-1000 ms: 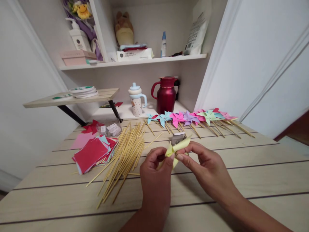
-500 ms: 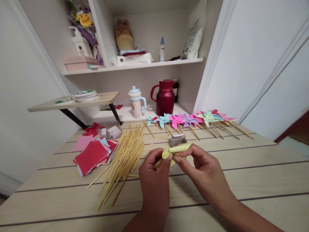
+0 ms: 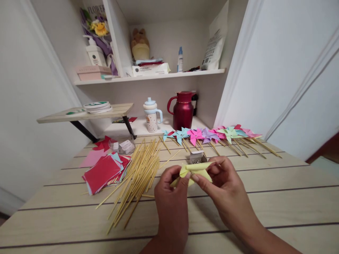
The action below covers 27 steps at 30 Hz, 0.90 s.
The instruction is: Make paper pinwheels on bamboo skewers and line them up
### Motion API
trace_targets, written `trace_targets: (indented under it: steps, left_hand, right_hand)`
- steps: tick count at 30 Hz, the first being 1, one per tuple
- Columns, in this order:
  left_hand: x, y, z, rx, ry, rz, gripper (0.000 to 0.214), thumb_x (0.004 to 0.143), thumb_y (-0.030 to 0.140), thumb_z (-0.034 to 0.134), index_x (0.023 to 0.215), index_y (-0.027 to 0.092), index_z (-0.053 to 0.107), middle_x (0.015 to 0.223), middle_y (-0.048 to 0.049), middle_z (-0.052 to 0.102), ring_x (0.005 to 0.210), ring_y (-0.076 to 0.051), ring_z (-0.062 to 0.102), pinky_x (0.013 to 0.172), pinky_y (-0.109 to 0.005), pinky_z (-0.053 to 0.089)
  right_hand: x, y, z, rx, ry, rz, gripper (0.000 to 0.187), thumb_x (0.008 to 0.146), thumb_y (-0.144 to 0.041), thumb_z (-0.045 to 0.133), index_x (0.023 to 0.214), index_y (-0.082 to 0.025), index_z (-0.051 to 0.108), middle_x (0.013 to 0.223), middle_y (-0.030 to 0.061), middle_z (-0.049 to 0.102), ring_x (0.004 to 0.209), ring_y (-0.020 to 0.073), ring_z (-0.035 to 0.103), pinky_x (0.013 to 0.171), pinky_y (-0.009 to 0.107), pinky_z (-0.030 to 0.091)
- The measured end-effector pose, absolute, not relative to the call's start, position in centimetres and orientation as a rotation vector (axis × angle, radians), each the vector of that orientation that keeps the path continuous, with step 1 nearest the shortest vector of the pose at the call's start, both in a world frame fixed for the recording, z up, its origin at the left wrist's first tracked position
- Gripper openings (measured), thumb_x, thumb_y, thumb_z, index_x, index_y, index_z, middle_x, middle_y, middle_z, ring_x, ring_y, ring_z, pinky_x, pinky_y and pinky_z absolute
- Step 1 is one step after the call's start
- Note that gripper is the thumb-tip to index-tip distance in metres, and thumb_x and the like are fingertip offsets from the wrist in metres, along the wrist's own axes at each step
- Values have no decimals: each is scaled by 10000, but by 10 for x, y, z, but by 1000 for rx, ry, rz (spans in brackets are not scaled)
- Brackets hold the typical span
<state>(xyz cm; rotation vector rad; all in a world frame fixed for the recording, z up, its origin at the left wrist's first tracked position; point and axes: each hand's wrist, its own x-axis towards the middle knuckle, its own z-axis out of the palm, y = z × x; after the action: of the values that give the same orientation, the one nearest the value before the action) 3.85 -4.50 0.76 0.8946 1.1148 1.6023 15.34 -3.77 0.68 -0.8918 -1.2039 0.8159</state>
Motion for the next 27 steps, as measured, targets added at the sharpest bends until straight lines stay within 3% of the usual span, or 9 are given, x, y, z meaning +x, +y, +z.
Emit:
trace_targets:
  steps: [4, 6, 10, 13, 23, 27]
  left_hand:
    - [38, -44, 9, 906, 1127, 1618, 202, 733, 302, 755, 893, 182, 727, 893, -60, 747, 855, -212, 672, 788, -318, 520]
    - [37, -45, 9, 927, 1123, 1632, 161, 733, 284, 750, 855, 183, 724, 847, -46, 739, 811, -194, 656, 761, -301, 512]
    - [37, -45, 11, 984, 1130, 1685, 71, 725, 226, 744, 735, 181, 690, 757, -18, 697, 743, -167, 617, 714, -276, 493]
    - [36, -44, 11, 1010, 1107, 1718, 69, 719, 184, 733, 683, 188, 675, 745, -3, 684, 739, -156, 610, 718, -262, 486]
    - [34, -40, 6, 1020, 1145, 1682, 15, 722, 190, 727, 721, 183, 713, 755, -6, 705, 742, -151, 619, 719, -247, 476]
    - [33, -41, 10, 1003, 1119, 1566, 136, 762, 268, 719, 852, 170, 748, 834, -41, 740, 802, -186, 649, 772, -289, 495]
  right_hand:
    - [154, -36, 8, -954, -1198, 890, 571, 765, -345, 786, 1262, -336, 508, 807, -42, 595, 760, 169, 610, 715, 309, 524]
    - [155, -36, 8, -1007, -1216, 900, 630, 764, -375, 783, 1334, -318, 523, 848, -15, 637, 791, 189, 629, 738, 339, 534]
    - [156, -38, 10, -1001, -1266, 942, 324, 764, -378, 786, 1053, -249, 715, 947, 43, 718, 912, 226, 661, 818, 356, 537]
    - [155, -39, 13, -958, -1288, 972, 183, 788, -358, 768, 923, -240, 730, 927, 42, 748, 911, 225, 681, 828, 345, 540]
    - [157, -33, 10, -1009, -1291, 1018, 202, 753, -361, 788, 877, -217, 720, 837, 21, 724, 801, 195, 636, 735, 305, 499]
    - [157, -29, 5, -972, -1162, 1161, 260, 705, -365, 841, 902, -235, 731, 867, 13, 740, 829, 188, 640, 767, 295, 491]
